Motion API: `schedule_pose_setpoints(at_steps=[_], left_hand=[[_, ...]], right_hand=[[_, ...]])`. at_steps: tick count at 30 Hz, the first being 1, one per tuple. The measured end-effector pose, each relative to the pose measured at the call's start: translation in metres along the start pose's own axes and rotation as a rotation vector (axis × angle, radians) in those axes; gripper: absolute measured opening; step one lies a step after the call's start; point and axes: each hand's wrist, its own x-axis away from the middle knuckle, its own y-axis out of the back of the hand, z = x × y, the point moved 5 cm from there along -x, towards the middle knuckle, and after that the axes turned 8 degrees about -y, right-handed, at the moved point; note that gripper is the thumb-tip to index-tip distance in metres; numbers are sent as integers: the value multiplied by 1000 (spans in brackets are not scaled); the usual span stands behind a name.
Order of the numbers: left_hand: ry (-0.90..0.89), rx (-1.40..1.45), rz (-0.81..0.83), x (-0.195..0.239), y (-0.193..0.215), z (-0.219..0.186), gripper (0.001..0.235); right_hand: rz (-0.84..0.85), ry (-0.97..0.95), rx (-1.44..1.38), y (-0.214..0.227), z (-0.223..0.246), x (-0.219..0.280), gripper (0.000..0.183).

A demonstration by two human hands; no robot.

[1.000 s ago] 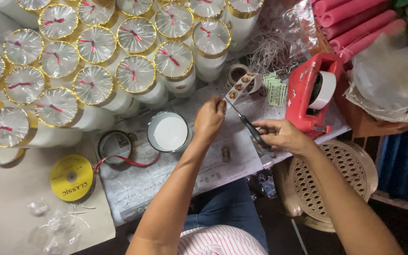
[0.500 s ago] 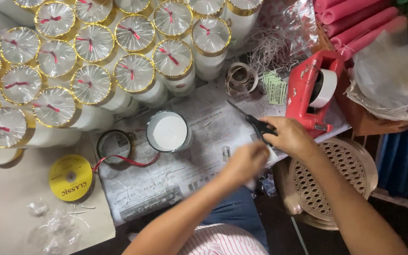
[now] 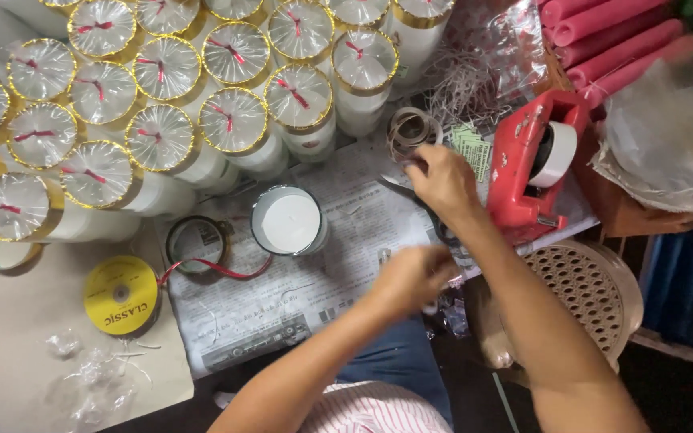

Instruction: Applying adhesive labels and decorative ribbons to glass candle jars in a production setting.

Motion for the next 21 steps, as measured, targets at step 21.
schedule_pose_setpoints(at_steps=[21], left_hand=[[-183,-118,-794,-86,81,76,20]], right_hand=[[89,47,-565,31,21,-5,18]])
